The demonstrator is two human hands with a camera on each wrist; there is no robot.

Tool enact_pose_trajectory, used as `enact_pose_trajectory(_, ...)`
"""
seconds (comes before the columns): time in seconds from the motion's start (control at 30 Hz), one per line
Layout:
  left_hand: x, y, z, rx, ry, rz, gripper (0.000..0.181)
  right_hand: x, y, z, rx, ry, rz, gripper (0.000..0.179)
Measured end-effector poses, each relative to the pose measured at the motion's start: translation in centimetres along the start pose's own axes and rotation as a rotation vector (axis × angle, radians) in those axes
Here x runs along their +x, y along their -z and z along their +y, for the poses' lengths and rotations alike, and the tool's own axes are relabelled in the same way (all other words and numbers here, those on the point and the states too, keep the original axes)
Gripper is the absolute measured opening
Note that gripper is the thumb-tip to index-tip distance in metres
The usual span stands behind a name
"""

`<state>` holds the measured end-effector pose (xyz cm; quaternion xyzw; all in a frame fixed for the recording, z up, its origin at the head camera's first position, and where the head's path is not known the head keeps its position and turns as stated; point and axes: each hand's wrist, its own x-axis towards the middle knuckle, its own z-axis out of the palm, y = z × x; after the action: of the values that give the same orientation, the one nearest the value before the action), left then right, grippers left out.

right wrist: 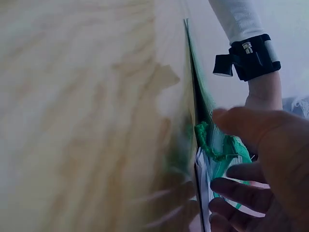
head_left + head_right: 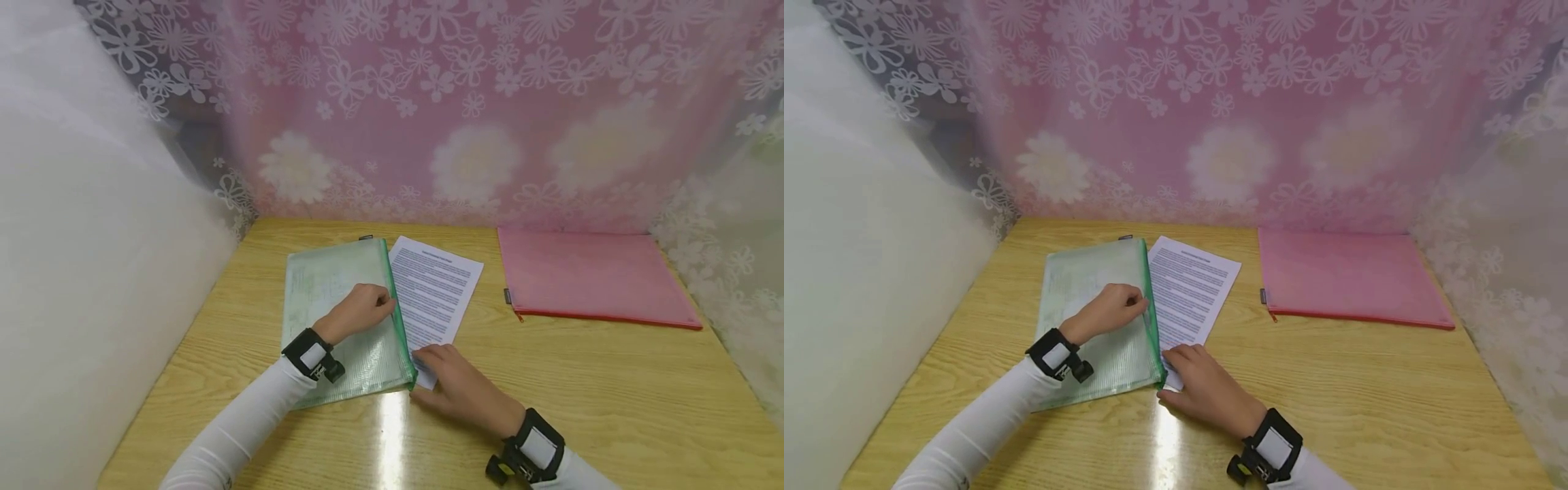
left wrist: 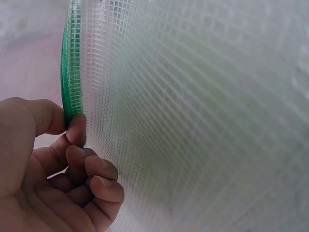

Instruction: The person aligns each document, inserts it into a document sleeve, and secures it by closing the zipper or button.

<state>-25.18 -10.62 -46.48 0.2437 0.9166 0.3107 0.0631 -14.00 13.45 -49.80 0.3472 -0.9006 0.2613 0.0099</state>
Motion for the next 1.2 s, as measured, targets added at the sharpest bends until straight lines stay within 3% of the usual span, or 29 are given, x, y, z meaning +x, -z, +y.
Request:
enact_pose_trajectory(0.1,0.0,0.0,-0.1,0.0,0.004,0.001,0.039,0.5,0.1,-0.1,-0.006,0.0,-0.014,0.046)
enact_pose_trajectory(0.27,0.0,-0.2,-0.2,-0.006,0.007,-0.002,0.04,1.1,0.2,-0.3,0.02,-0.009,-0.037,0.033)
enact_pose_trajectory(0.57,-0.5,-0.6,0.1,-0.029,0.0,-0.047,0.031,1.9,0.1,-0.2,0.2,-0.093,-0.07,0.016)
enact_pose_trajectory(0.73,-1.2,-1.1,1.1,-0.039,-0.016,-0.116,0.031,2.1,0.1,-0.1,0.268,-0.069,-0.044,0.013)
enact_pose_trajectory(0.9,-2.3,-1.6,2.4,-0.033,-0.067,-0.167,0.035,2.3,0.2,-0.2,0.234,-0.024,-0.018,0.015)
enact_pose_trajectory(1.03,-3.2,-2.2,3.3,-0.002,-0.087,-0.176,0.047,2.4,0.1,-0.1,0.209,0.016,0.004,0.012)
enact_pose_trajectory(1.2,-4.2,-2.7,4.4,0.041,-0.061,-0.155,0.059,2.5,-0.3,0.1,0.216,0.018,0.042,0.014)
